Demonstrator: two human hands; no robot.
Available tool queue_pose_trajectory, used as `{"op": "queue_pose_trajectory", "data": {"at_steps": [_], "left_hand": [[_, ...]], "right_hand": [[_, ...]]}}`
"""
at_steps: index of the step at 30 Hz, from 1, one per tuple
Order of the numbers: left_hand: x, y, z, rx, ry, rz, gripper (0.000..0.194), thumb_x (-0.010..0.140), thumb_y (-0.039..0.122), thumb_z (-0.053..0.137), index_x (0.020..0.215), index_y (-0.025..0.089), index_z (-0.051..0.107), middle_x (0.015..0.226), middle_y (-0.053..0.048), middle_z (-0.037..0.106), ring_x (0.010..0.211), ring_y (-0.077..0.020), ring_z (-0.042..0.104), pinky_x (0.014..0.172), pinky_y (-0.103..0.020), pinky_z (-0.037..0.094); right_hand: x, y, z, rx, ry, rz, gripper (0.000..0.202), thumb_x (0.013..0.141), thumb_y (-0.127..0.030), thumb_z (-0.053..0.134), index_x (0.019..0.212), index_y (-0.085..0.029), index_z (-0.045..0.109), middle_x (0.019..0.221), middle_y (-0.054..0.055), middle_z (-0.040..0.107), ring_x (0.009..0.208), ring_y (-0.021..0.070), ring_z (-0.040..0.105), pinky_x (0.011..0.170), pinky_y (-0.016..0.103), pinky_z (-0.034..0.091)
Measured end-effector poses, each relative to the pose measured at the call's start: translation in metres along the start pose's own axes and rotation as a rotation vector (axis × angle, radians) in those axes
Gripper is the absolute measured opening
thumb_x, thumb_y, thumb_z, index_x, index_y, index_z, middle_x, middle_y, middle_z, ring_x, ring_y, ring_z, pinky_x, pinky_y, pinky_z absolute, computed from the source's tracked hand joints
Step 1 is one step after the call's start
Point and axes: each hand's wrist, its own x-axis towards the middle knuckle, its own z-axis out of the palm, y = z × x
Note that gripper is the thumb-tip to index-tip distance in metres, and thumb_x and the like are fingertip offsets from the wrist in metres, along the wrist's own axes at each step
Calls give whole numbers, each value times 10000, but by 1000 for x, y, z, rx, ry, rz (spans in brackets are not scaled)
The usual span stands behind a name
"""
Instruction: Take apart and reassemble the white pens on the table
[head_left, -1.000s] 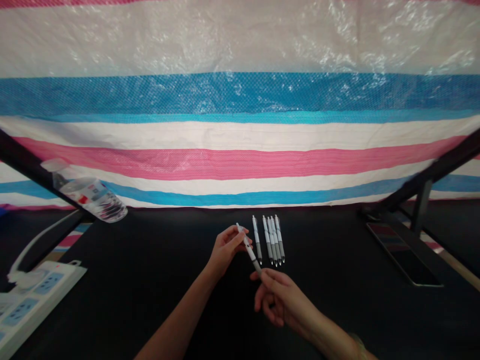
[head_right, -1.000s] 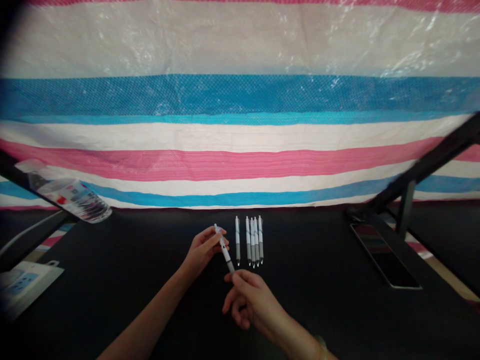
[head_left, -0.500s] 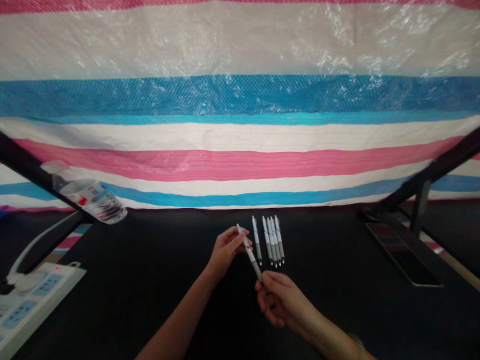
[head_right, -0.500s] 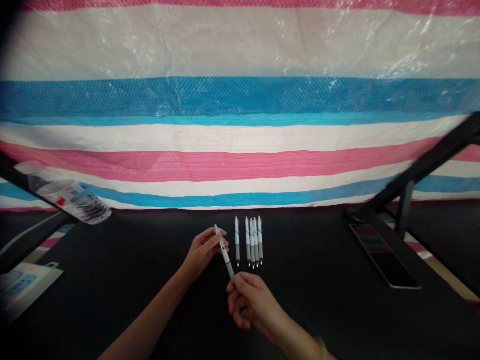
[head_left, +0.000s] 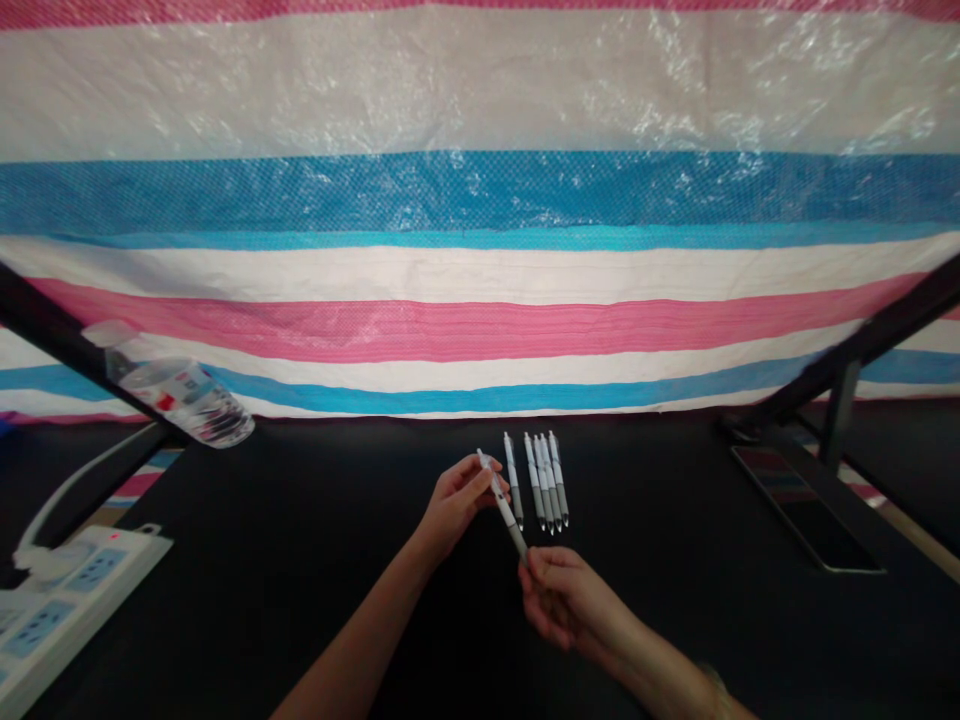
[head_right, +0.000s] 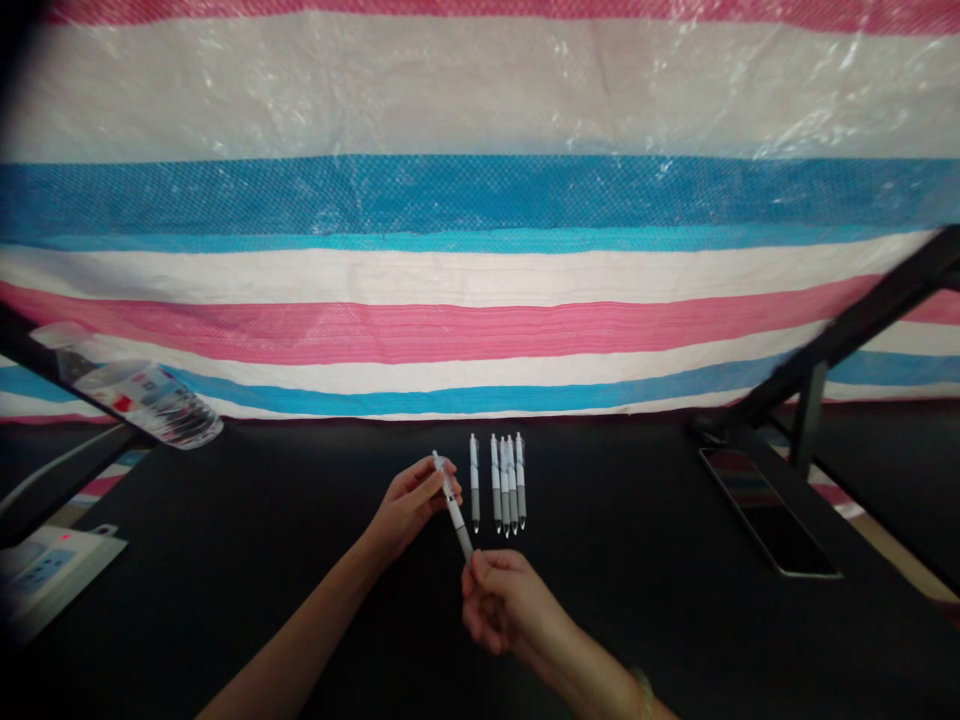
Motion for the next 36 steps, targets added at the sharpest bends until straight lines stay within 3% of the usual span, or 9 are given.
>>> {"op": "queue_pose_trajectory", "data": {"at_steps": [7, 14, 19, 22, 25, 29, 36], "left_hand": [[-2, -3, 4, 37, 19, 41, 413, 767, 366, 817, 1118, 177, 711, 899, -43, 684, 710, -161, 671, 708, -309, 565], [-5, -4, 8, 32, 41, 21, 528, 755, 348, 822, 1227, 156, 687, 859, -43, 714, 725, -174, 692, 735, -316, 575], [-8, -1, 14, 95, 113, 58, 700, 756, 336, 816, 1377, 217, 516, 820, 0, 711, 655, -156, 703, 640, -272, 574], [-7, 0, 12, 133, 119, 58, 625, 763, 320, 808, 1304, 225, 509, 808, 11, 706, 622, -155, 701, 582, -256, 571], [-4, 0, 8, 136, 110, 75, 530, 753, 314, 813, 1191, 211, 532, 794, 9, 706, 609, -161, 699, 568, -267, 580], [-1, 1, 4, 127, 145, 94, 535, 749, 320, 815, 1189, 204, 532, 800, 2, 712, 607, -154, 693, 577, -269, 582], [1, 1, 2, 66, 190, 128, 540, 740, 328, 825, 1178, 207, 534, 799, -1, 724, 608, -152, 686, 583, -274, 578]], "right_hand": [[-2, -2, 3, 48, 53, 5, 578, 754, -711, 673, 818, -144, 585, 506, 0, 600, 325, 71, 440, 345, 176, 186], [3, 3, -3, 82, 17, 2, 562, 693, -694, 741, 729, -168, 545, 454, -34, 518, 328, 70, 408, 342, 181, 182], [-4, -4, 5, 23, -28, 9, 581, 791, -675, 630, 906, -105, 639, 621, 57, 661, 427, 113, 548, 374, 189, 311], [-7, -9, 10, -44, -56, 24, 422, 785, -463, 647, 1020, -112, 641, 780, 74, 703, 484, 116, 585, 402, 200, 392], [-8, -11, 12, -80, -42, 33, 374, 649, -233, 580, 1007, -133, 630, 822, 52, 694, 463, 104, 579, 389, 198, 413], [-7, -13, 10, -157, -34, 47, 455, 542, -188, 483, 970, -142, 632, 788, 25, 669, 438, 97, 565, 358, 184, 415], [-13, -16, 8, -546, -31, 2, 332, 543, -173, 396, 767, -149, 639, 624, -20, 624, 375, 67, 499, 337, 148, 309]]}}
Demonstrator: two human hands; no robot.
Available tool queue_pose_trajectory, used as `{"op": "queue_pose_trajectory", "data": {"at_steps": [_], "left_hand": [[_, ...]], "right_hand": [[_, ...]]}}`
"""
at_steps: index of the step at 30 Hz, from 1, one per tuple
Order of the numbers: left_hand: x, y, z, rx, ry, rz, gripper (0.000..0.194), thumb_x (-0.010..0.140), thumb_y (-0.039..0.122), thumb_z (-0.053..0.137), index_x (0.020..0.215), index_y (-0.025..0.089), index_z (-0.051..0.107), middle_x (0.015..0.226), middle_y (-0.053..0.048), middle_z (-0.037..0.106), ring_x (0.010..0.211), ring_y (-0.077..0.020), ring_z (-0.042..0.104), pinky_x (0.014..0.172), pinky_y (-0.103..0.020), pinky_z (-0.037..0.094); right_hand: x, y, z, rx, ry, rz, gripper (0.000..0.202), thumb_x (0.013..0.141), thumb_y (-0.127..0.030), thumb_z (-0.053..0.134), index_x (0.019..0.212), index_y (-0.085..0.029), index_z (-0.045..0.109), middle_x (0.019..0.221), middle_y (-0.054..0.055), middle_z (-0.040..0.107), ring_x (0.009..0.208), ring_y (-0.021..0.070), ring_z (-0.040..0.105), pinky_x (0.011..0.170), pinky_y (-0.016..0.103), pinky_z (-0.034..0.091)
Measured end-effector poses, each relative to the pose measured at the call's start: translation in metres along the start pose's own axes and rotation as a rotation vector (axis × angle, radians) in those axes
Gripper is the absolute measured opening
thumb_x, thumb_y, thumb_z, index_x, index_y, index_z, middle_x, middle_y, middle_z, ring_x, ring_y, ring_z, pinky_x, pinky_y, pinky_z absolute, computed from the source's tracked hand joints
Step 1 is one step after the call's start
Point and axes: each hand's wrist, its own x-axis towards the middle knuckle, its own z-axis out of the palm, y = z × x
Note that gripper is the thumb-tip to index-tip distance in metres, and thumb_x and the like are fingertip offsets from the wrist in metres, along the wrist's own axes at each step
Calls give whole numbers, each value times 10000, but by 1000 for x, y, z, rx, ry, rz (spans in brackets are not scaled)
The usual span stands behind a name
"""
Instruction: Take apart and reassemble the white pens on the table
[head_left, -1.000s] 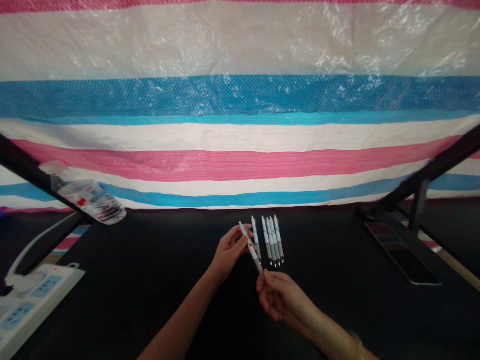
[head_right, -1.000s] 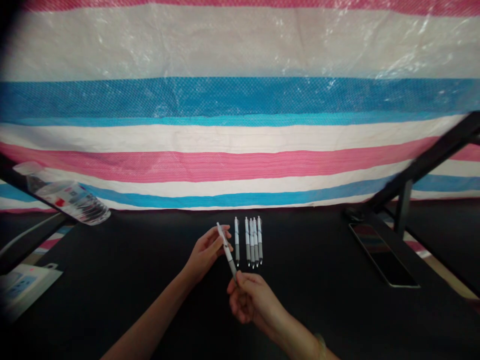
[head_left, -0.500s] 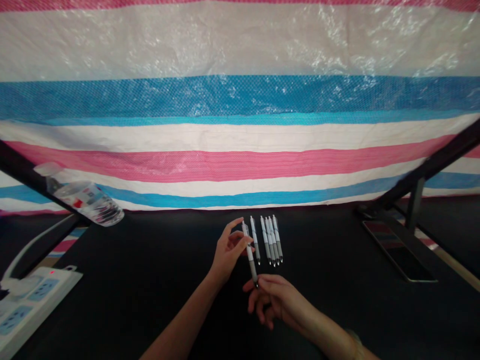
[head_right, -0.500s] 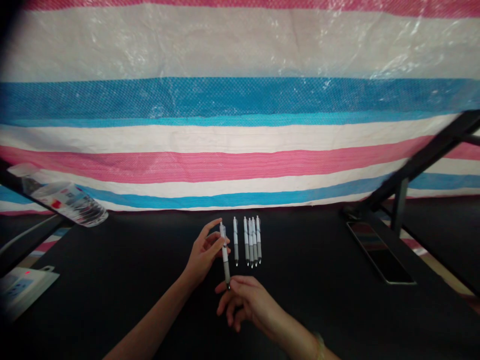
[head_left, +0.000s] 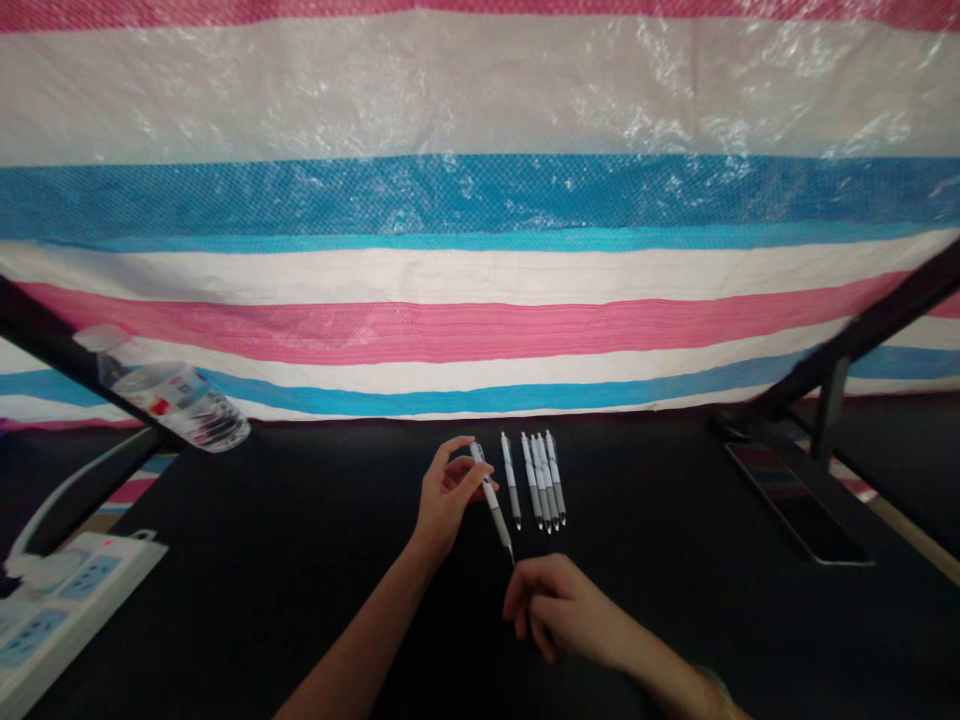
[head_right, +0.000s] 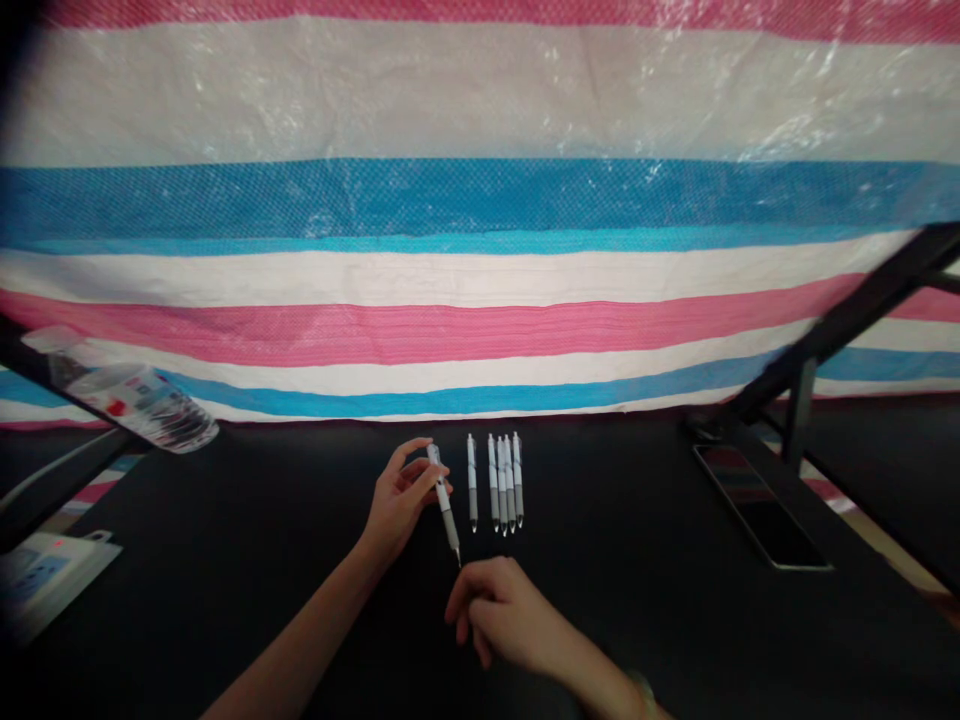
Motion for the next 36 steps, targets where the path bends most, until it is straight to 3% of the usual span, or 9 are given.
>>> {"op": "queue_pose_trajectory", "data": {"at_steps": [6, 10, 20, 27, 30, 33, 36], "left_hand": [[1, -1, -2, -11, 30, 11, 593, 756, 321, 813, 1256, 225, 508, 813, -4, 733, 623, -147, 691, 586, -258, 568], [1, -1, -2, 14, 23, 13, 532, 744, 313, 821, 1180, 209, 535, 803, -7, 734, 622, -155, 693, 595, -276, 581], [2, -3, -6, 106, 5, 44, 526, 780, 347, 784, 1230, 200, 554, 837, -22, 727, 630, -151, 684, 610, -279, 578], [9, -14, -13, 476, 90, 301, 485, 809, 309, 737, 1276, 215, 642, 883, -11, 589, 751, -155, 641, 590, -237, 554], [9, -17, -13, 552, 51, 339, 506, 831, 282, 704, 1324, 225, 603, 944, -35, 601, 824, -176, 650, 619, -253, 577], [7, -18, -12, 588, -19, 352, 495, 848, 237, 660, 1337, 230, 577, 1029, -57, 604, 859, -178, 659, 687, -299, 604], [2, -14, -10, 723, -161, 417, 487, 852, 185, 642, 1332, 232, 580, 1086, -76, 614, 912, -191, 653, 792, -357, 597]], "right_hand": [[-3, 0, 0, -74, -39, 39, 260, 547, -131, 394, 659, -165, 626, 529, -36, 595, 357, 77, 486, 343, 154, 319], [-4, -3, 1, -102, -53, 26, 260, 557, -112, 402, 659, -165, 635, 536, -38, 599, 365, 76, 486, 351, 153, 326], [-7, -3, 1, -94, -76, -7, 270, 584, -91, 404, 691, -161, 641, 550, -44, 593, 379, 63, 485, 351, 126, 327], [-9, -7, 2, -116, -96, -11, 284, 590, -68, 405, 713, -160, 644, 574, -48, 601, 388, 51, 490, 364, 111, 337], [-9, -7, 3, -125, -94, -10, 285, 602, -70, 412, 733, -159, 650, 585, -48, 602, 393, 53, 488, 367, 116, 334], [-11, -9, 2, -190, -55, -84, 288, 629, -57, 421, 752, -160, 660, 595, -45, 602, 423, 66, 499, 394, 136, 339], [-12, -13, -4, -430, 160, -336, 275, 664, -26, 429, 743, -166, 652, 643, -18, 615, 555, 108, 565, 527, 194, 426]]}}
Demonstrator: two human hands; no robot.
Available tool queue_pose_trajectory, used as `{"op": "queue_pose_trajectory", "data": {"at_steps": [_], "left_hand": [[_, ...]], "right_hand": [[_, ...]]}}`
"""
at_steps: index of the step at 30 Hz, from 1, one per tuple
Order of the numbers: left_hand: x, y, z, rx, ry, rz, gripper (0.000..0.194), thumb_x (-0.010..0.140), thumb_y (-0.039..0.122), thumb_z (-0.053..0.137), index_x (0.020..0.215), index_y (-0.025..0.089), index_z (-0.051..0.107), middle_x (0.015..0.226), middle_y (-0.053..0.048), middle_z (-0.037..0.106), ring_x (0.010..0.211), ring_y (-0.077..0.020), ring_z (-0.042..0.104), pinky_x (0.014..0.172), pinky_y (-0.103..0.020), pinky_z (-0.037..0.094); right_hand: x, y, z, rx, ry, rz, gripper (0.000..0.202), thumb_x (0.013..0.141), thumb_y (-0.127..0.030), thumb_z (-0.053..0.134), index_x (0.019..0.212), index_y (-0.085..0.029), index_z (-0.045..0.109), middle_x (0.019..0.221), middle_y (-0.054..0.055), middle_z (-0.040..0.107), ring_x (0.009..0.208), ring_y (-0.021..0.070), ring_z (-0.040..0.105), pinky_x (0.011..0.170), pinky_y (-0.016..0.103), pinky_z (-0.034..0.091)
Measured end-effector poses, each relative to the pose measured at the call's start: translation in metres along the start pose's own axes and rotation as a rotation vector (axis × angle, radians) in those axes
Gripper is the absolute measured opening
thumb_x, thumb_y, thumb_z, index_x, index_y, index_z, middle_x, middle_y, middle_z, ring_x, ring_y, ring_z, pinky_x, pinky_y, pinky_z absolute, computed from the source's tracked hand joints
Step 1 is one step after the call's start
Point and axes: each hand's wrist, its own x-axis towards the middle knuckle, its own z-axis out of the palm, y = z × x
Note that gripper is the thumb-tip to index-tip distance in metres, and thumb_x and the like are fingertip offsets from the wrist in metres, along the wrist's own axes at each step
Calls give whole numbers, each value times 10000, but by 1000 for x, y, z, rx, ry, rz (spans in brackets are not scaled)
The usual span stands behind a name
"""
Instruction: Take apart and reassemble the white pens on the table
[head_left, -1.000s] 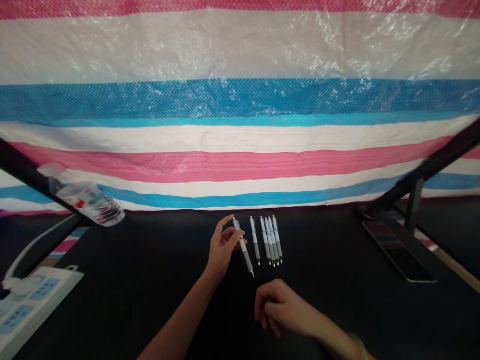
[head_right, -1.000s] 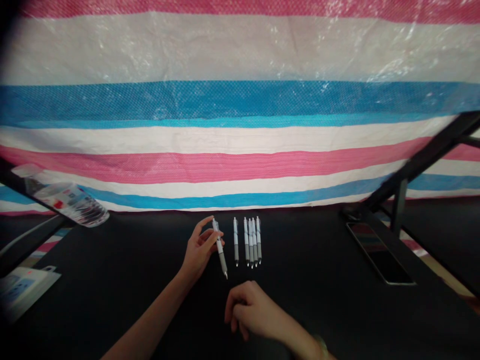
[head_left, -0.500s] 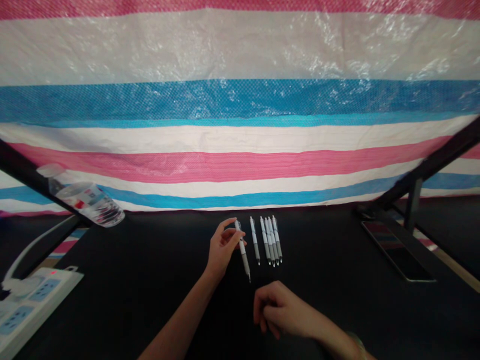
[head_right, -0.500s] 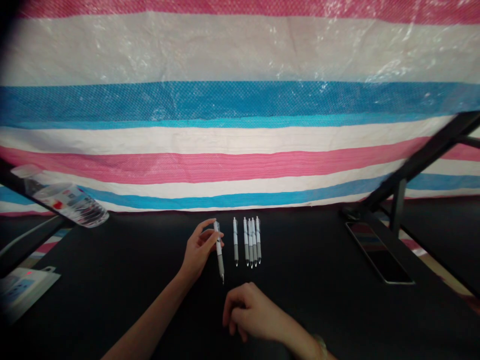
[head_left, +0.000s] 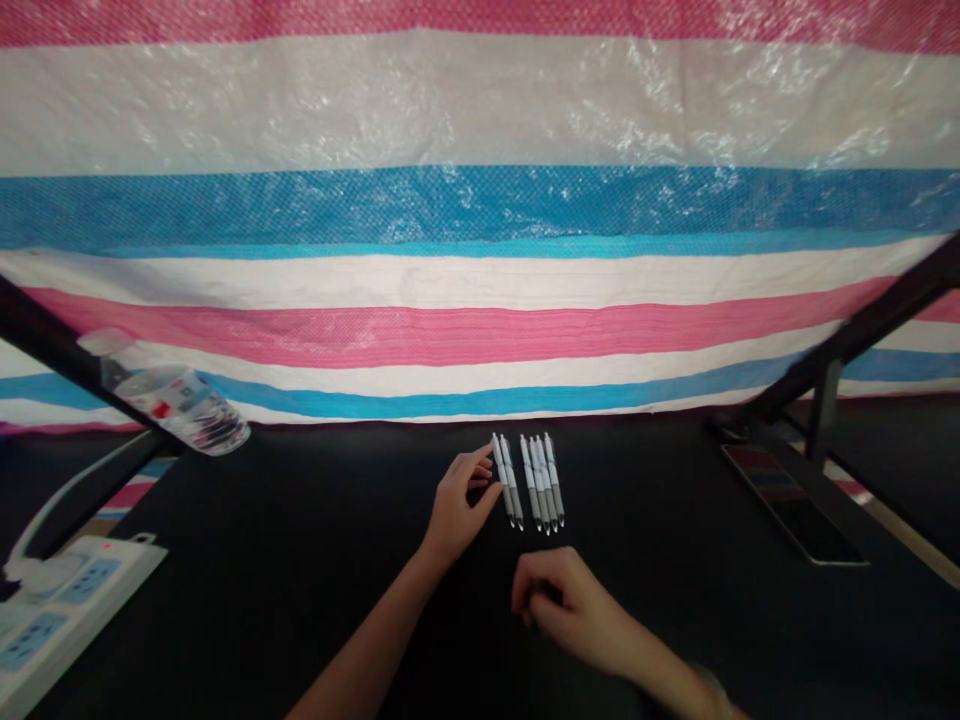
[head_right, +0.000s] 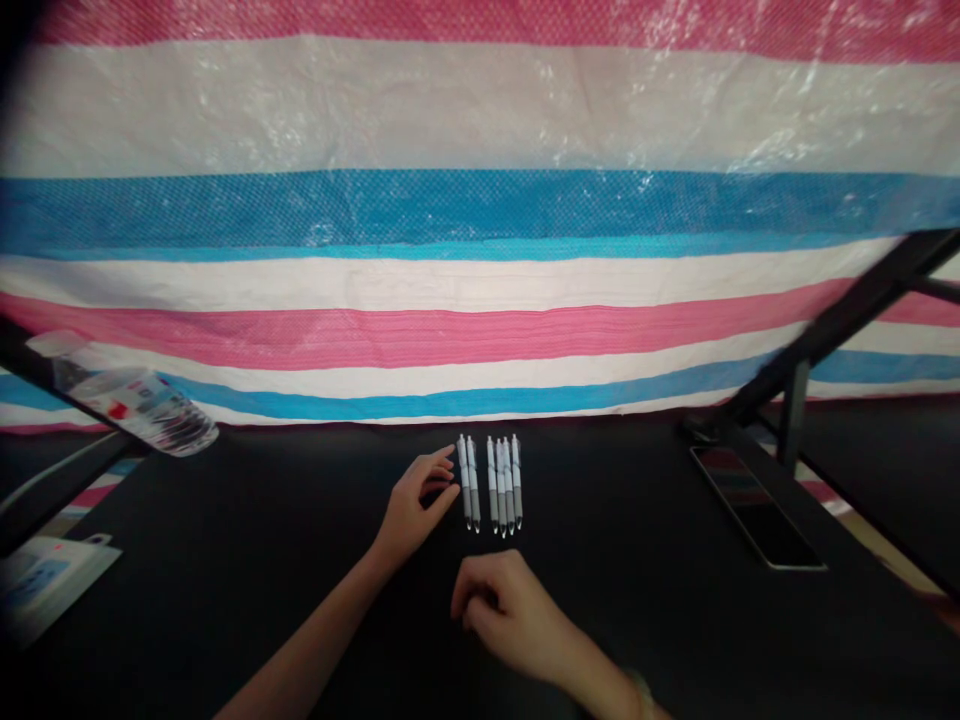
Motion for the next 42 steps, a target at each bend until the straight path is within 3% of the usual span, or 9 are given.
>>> {"op": "queue_pose_trajectory", "data": {"at_steps": [4, 9, 17, 23, 27, 31, 35, 39, 42], "left_hand": [[-4, 10, -2, 201, -237, 184, 543, 783, 184, 748, 1305, 261, 616, 1258, -101, 614, 1149, -264, 584, 1003, -452, 500], [-6, 13, -2, 326, -364, 271, 418, 745, 245, 812, 1148, 259, 703, 1244, -96, 644, 1175, -304, 539, 1021, -485, 467], [-7, 7, -2, 299, -358, 254, 351, 761, 165, 778, 1101, 226, 720, 1202, -106, 662, 1083, -281, 596, 942, -435, 507], [-8, 6, -2, 299, -354, 253, 359, 734, 156, 797, 1080, 221, 726, 1171, -108, 667, 1079, -283, 614, 937, -429, 513], [-9, 5, -1, 304, -349, 252, 370, 733, 151, 795, 1086, 227, 719, 1176, -102, 664, 1090, -282, 614, 949, -432, 511], [-9, 11, -1, 291, -340, 246, 322, 759, 165, 763, 1072, 233, 721, 1164, -107, 665, 1084, -285, 620, 951, -440, 511], [-8, 20, -4, 189, -275, 182, 322, 826, 227, 709, 1147, 238, 704, 1190, -116, 655, 1078, -270, 627, 945, -414, 513], [-4, 21, -6, -7, -134, 18, 299, 847, 256, 683, 1143, 231, 714, 1034, -89, 691, 788, -192, 642, 745, -328, 547], [0, 19, -6, -230, -65, -162, 315, 836, 301, 702, 1136, 204, 703, 939, -63, 700, 686, -159, 637, 658, -295, 541]], "right_hand": [[4, 5, -14, -554, 322, -231, 248, 748, -24, 459, 846, -160, 642, 825, 72, 653, 828, 227, 609, 737, 347, 499], [9, 19, -22, -893, 278, -312, 438, 798, -15, 514, 1207, -137, 613, 1283, 147, 633, 1286, 310, 495, 1080, 488, 393], [15, 29, -18, -1145, 263, -411, 188, 931, -86, 583, 1081, -165, 665, 1069, 91, 714, 1109, 274, 602, 1016, 465, 430], [15, 22, -21, -1180, 198, -446, 62, 911, -113, 660, 925, -173, 665, 967, 49, 695, 1002, 243, 610, 975, 415, 463], [13, 14, -22, -1157, 188, -501, 64, 908, -126, 665, 866, -171, 649, 946, 46, 685, 995, 241, 603, 976, 416, 467], [8, 8, -24, -970, 265, -536, 135, 968, -116, 530, 959, -182, 647, 984, 68, 684, 974, 230, 605, 898, 404, 502], [3, 6, -26, -575, 589, -492, 209, 962, -73, 473, 1038, -201, 620, 1036, 88, 666, 940, 199, 633, 815, 344, 535], [-2, 4, -25, -237, 948, -414, 127, 907, -130, 622, 998, -218, 627, 966, 74, 645, 911, 212, 642, 800, 354, 546], [-4, 3, -20, -28, 1009, -423, 113, 883, -138, 661, 958, -214, 624, 953, 65, 623, 878, 204, 639, 753, 335, 545]]}}
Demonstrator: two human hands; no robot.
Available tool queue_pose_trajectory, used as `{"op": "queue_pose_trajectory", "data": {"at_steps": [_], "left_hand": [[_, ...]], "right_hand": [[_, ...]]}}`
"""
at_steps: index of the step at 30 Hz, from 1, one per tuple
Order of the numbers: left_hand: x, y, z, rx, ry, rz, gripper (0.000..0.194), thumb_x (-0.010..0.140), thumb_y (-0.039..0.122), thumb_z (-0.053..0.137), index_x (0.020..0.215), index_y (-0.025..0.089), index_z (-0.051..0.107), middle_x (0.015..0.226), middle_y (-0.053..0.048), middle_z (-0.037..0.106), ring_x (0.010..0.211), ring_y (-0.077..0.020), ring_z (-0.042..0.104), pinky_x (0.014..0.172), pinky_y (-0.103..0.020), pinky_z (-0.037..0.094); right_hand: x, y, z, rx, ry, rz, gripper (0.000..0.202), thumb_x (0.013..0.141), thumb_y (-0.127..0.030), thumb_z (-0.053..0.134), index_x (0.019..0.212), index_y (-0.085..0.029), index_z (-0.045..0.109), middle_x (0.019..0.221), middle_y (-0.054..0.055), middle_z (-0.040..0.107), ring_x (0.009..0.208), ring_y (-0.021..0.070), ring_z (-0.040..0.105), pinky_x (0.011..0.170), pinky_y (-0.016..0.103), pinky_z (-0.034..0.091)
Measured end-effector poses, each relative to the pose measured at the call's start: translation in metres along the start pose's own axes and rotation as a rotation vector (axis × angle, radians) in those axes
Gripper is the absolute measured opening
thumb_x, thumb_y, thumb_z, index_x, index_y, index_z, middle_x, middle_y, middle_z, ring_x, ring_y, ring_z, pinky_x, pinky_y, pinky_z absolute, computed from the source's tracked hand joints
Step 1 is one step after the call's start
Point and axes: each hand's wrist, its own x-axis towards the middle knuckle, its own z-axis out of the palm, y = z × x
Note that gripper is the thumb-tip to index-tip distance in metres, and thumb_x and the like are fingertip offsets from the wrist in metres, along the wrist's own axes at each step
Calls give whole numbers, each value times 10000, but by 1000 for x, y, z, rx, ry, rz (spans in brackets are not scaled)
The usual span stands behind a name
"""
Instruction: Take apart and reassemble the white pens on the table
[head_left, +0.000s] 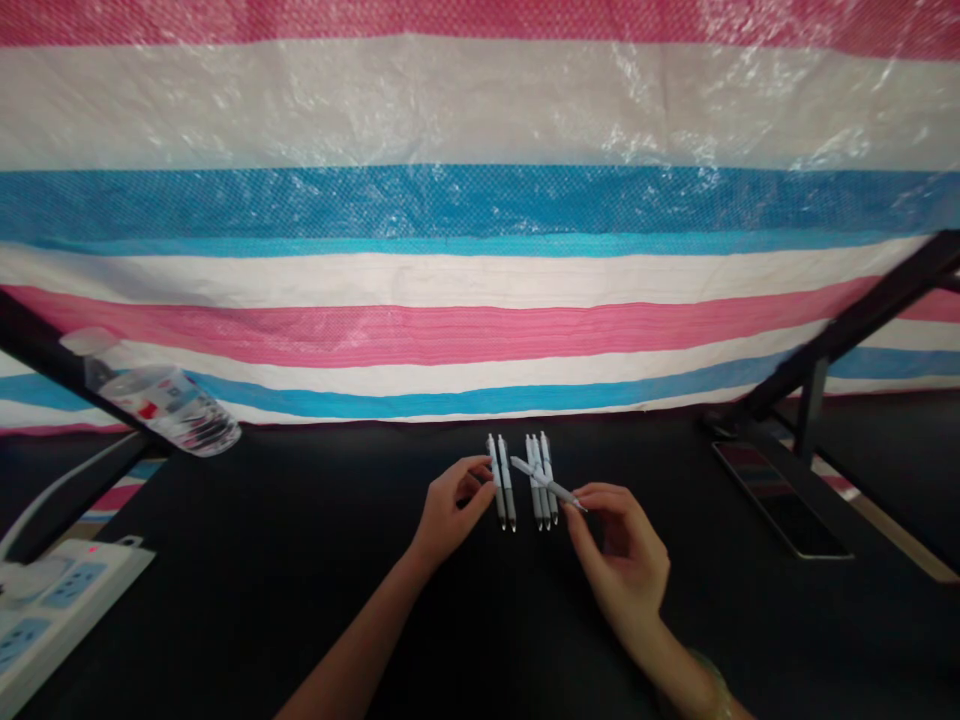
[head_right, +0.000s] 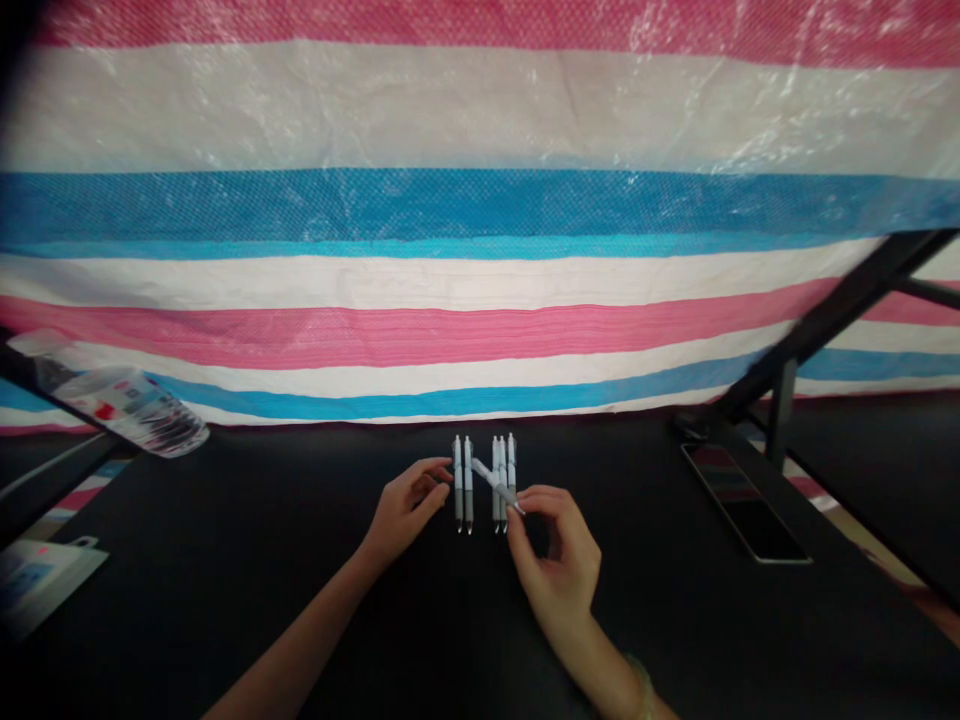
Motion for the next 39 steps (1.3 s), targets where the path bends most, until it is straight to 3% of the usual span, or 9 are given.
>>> {"op": "queue_pose_trajectory", "data": {"at_steps": [6, 12, 15, 18, 20, 24, 27, 35, 39], "left_hand": [[4, -3, 1, -414, 35, -203, 293, 778, 381, 784, 919, 130, 732, 712, -35, 683, 571, -123, 598, 546, -232, 473], [3, -5, -2, -524, 73, -285, 312, 717, 392, 839, 895, 151, 754, 782, -48, 699, 649, -130, 620, 558, -213, 488], [4, -6, -4, -574, 59, -321, 299, 709, 371, 848, 892, 145, 774, 780, -55, 701, 675, -132, 634, 603, -218, 519], [5, -6, -5, -619, 32, -347, 310, 711, 373, 839, 912, 142, 790, 781, -63, 714, 688, -141, 656, 650, -239, 544], [6, -5, -5, -635, 11, -366, 319, 697, 366, 846, 909, 133, 796, 773, -70, 725, 678, -145, 667, 659, -248, 553], [5, -4, -4, -644, -14, -393, 316, 670, 351, 871, 868, 115, 801, 765, -87, 748, 670, -156, 686, 665, -262, 566], [4, -5, -4, -644, -13, -400, 316, 667, 349, 884, 862, 114, 803, 782, -97, 764, 697, -170, 706, 702, -282, 580], [3, -7, -5, -639, 12, -398, 319, 632, 334, 916, 834, 115, 804, 788, -100, 781, 723, -185, 727, 734, -294, 588], [5, -6, -6, -645, 18, -402, 320, 636, 343, 912, 828, 111, 803, 772, -89, 774, 709, -170, 717, 730, -277, 584]], "right_hand": [[-12, -5, 12, 210, -230, 196, 90, 892, -178, 645, 832, -209, 585, 941, 44, 591, 838, 168, 642, 723, 284, 529], [-23, 1, 26, 536, -507, 720, 334, 778, -360, 787, 851, -217, 494, 779, -15, 618, 702, 159, 684, 663, 267, 525], [-24, 0, 27, 664, -552, 902, 426, 715, -363, 842, 923, -215, 501, 819, -28, 635, 670, 151, 698, 642, 258, 520], [-26, 0, 26, 836, -653, 1102, 459, 785, -494, 757, 1052, -188, 543, 887, 23, 660, 617, 152, 695, 593, 271, 521], [-29, 2, 27, 886, -769, 1197, 526, 827, -602, 661, 1073, -147, 568, 779, 38, 666, 531, 142, 653, 497, 238, 467], [-34, 7, 29, 739, -836, 1233, 571, 747, -685, 676, 878, -137, 587, 532, -16, 576, 347, 74, 456, 341, 169, 210], [-31, 8, 28, 651, -811, 1249, 553, 702, -681, 705, 789, -155, 563, 494, -34, 548, 316, 47, 391, 326, 169, 139], [-29, 4, 28, 504, -739, 1196, 510, 702, -642, 721, 733, -164, 547, 467, -59, 548, 296, 35, 384, 305, 160, 136], [-30, 5, 30, 575, -730, 1178, 542, 700, -634, 749, 857, -136, 605, 601, -3, 644, 381, 83, 550, 317, 152, 272]]}}
